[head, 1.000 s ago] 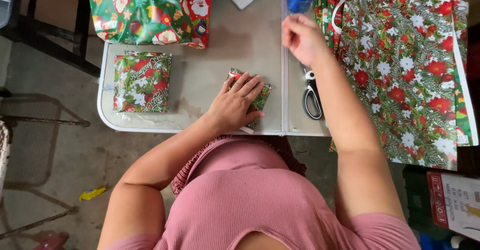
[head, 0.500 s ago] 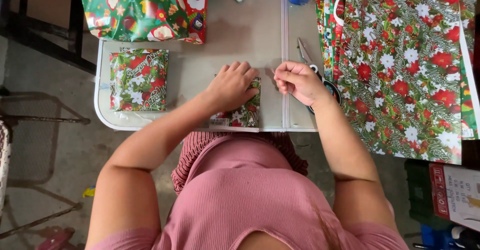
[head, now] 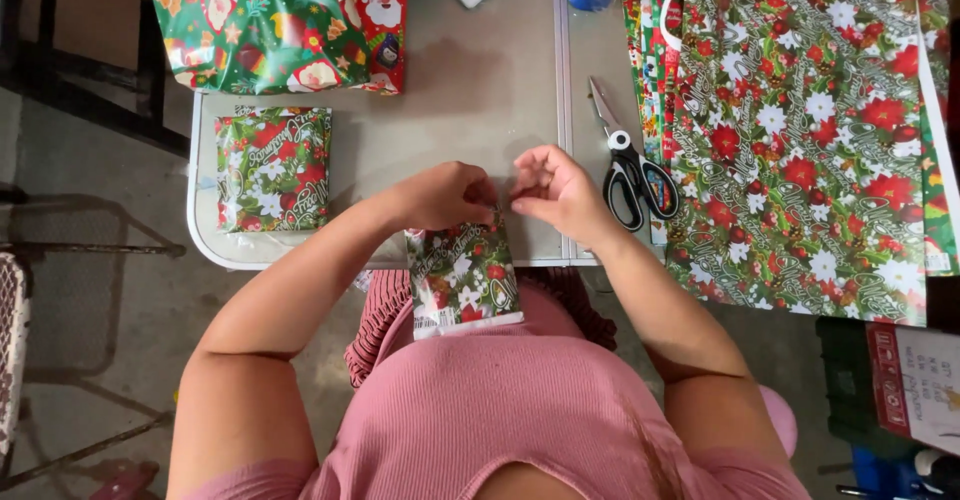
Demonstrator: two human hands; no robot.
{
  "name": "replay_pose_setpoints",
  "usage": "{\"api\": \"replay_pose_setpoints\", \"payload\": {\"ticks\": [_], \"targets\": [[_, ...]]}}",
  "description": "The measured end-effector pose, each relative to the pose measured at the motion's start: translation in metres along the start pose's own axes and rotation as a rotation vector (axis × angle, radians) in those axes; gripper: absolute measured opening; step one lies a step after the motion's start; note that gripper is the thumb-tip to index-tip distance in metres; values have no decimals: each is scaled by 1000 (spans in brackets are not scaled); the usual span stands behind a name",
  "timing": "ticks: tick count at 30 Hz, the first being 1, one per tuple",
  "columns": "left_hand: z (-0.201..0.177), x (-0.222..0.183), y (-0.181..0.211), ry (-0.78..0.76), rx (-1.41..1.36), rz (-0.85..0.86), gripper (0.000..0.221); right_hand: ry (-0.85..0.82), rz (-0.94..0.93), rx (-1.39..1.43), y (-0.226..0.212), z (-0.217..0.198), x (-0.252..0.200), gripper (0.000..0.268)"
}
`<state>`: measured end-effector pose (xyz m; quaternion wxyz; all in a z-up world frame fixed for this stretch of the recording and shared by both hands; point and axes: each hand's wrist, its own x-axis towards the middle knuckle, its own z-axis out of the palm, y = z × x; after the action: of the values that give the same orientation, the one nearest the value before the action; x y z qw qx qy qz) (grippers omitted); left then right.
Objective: Wrapping small books or boxes in decorative Christmas wrapping paper using tape and scissors.
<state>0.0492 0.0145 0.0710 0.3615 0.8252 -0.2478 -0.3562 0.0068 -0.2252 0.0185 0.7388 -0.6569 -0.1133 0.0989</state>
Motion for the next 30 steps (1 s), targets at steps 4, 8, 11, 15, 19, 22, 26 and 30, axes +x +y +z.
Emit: {"api": "replay_pose_setpoints", "payload": {"ticks": [4,8,11,15,19,22,26,30], "targets": [[-10,-9,7,-23,-112,-43,49,-13,4,56,-1,13,-3,62],[-12,-14,17,18,-251,36,55,13,-8,95,-30,25,-8,56],[-11,-20,29,88,-261,120,52,43,-64,102,-48,31,-12,54],[-10,-30,50,209,-170,182,38,145,-238,-65,-62,33,-18,47],[-7,-28,61,237,-159,219,20,268,-360,-153,-72,46,-29,42],[-11,-28,67,155,-230,207,17,335,-450,-205,-83,53,-32,39],[-9,-24,73,150,-231,237,13,323,-438,-47,-85,48,-32,34],[10,-6,62,203,-209,272,11,387,-481,107,-68,33,-30,39]]}}
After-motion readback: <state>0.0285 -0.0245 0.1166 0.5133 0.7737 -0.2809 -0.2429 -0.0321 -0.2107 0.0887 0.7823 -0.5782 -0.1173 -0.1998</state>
